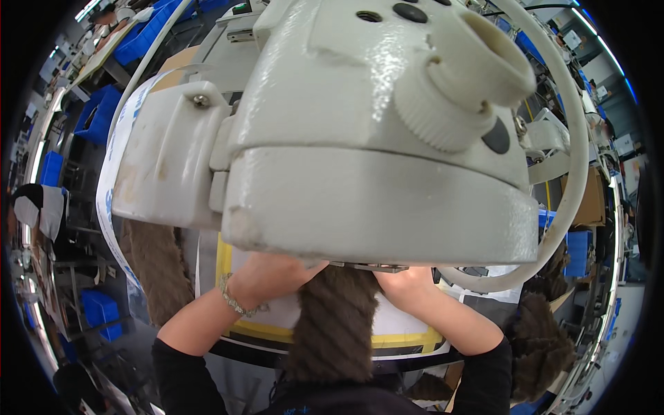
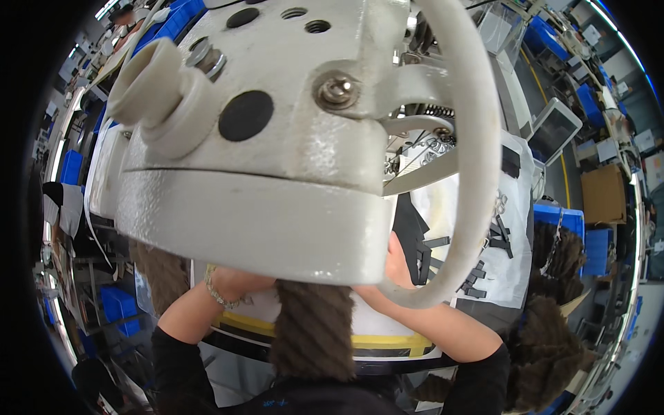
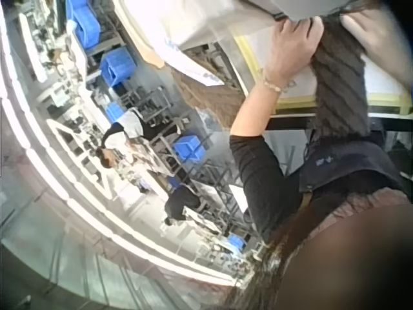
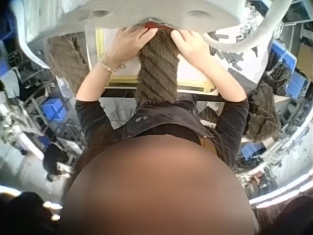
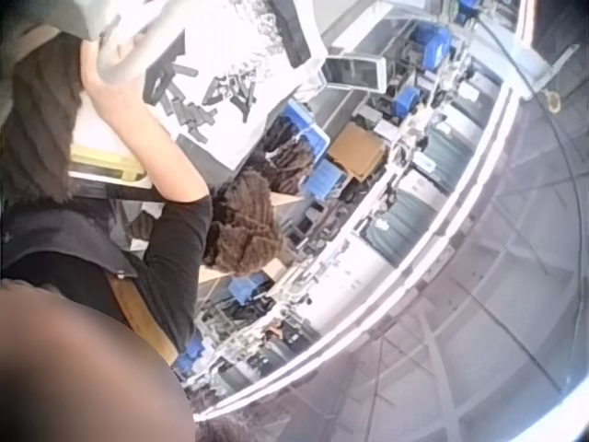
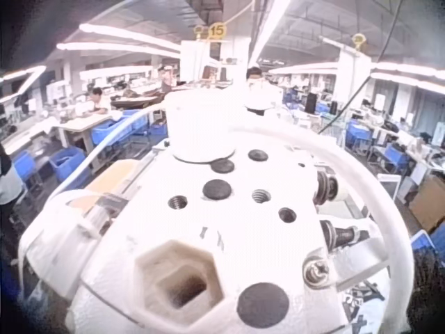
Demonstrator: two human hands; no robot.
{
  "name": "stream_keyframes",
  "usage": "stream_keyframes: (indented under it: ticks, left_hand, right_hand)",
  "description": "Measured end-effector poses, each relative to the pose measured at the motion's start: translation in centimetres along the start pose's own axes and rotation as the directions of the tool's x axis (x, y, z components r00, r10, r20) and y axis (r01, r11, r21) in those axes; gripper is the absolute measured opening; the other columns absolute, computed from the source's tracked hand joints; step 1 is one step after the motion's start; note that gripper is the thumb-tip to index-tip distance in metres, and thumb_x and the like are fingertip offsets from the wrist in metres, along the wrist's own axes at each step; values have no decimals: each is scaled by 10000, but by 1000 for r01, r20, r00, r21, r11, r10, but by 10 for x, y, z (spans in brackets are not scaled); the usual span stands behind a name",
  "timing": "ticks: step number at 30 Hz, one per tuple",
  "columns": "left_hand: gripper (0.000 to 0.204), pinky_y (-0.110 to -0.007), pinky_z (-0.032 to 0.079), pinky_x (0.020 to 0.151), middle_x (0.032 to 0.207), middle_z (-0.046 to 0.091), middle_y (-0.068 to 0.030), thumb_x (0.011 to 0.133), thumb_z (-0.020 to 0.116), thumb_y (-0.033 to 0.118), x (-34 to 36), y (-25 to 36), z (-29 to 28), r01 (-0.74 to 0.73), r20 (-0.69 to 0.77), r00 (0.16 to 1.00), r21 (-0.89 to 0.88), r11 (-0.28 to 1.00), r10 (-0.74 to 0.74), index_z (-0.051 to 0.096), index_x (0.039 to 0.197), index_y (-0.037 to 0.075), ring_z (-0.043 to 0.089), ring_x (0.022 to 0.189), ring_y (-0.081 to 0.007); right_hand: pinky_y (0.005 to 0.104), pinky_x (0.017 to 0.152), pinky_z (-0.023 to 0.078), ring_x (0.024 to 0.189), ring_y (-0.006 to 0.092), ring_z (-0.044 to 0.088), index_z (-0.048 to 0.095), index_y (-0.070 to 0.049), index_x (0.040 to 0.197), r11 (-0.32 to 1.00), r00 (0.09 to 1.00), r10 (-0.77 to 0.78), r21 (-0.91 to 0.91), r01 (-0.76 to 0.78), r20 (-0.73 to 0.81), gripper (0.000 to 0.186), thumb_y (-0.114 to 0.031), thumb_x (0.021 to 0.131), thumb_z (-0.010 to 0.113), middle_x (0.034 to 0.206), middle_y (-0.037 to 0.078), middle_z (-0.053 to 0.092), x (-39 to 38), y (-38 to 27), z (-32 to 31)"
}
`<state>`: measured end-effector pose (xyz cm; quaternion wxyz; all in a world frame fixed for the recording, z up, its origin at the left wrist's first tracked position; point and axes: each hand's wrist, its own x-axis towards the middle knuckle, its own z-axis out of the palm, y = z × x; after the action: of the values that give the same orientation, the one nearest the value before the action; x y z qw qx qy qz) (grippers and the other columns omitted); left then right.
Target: Attaching black straps and hardware to faux fur pieces using an industrial sewing machine.
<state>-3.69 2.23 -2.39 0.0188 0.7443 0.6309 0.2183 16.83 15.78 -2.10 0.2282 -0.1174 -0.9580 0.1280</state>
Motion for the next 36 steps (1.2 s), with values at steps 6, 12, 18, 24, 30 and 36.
stream_keyframes:
  ticks: [6, 12, 18, 24, 30, 36]
  left_hand:
    - [292, -455, 463, 967, 1089, 630, -106, 856, 545, 163, -2, 0, 8, -34, 30, 999, 147, 989, 30, 662, 1106, 71, 584, 1083, -302]
    - [331, -461, 451, 991, 1164, 618, -115, 867, 508, 184, -11, 0, 9, -148, 139, 984, 329, 933, 107, 648, 1139, 55, 567, 1130, -278]
    - [340, -422, 475, 945, 1183, 617, -128, 841, 541, 164, -8, -5, 15, 78, 123, 990, -32, 996, -74, 645, 1144, 51, 582, 1103, -277]
    - [312, -400, 499, 889, 1153, 631, -101, 820, 560, 153, -3, -3, 6, -31, 65, 998, 126, 992, 23, 659, 1107, 81, 599, 1069, -256]
    - [232, -311, 505, 699, 987, 630, 10, 756, 608, 152, -2, 0, 6, -82, -22, 996, 135, 988, 86, 665, 981, 159, 595, 897, -168]
    - [157, -260, 463, 649, 892, 602, 49, 737, 615, 161, 6, 10, 2, -81, -156, 979, 307, 948, 134, 643, 890, 181, 542, 766, -125]
  right_hand:
    - [370, 772, 396, 840, 267, 531, 629, -55, 1039, 999, 998, -43, -5, 43, 48, 292, -52, 747, 607, 937, 64, 625, 1, 3, 0]
    - [448, 798, 516, 910, 314, 637, 679, -34, 932, 985, 996, -80, -153, 74, -32, 266, -47, 678, 601, 991, 136, 650, 3, -6, 2]
    - [349, 676, 385, 726, 239, 518, 634, -21, 925, 997, 991, -55, -43, 61, 119, 215, -19, 713, 599, 839, 62, 595, -1, 3, -2]
    - [403, 776, 438, 894, 276, 572, 660, -46, 946, 998, 998, -57, 23, 57, 13, 187, -67, 775, 589, 931, 94, 615, -7, 6, 7]
    - [451, 899, 464, 993, 294, 629, 717, -87, 964, 943, 989, -146, -298, 145, 19, 265, -56, 725, 608, 1048, 98, 666, 0, -5, -3]
    - [480, 939, 450, 1016, 314, 629, 702, -72, 1066, 961, 994, -110, -254, 110, 12, 378, -31, 706, 594, 1078, 129, 664, -1, -4, -2]
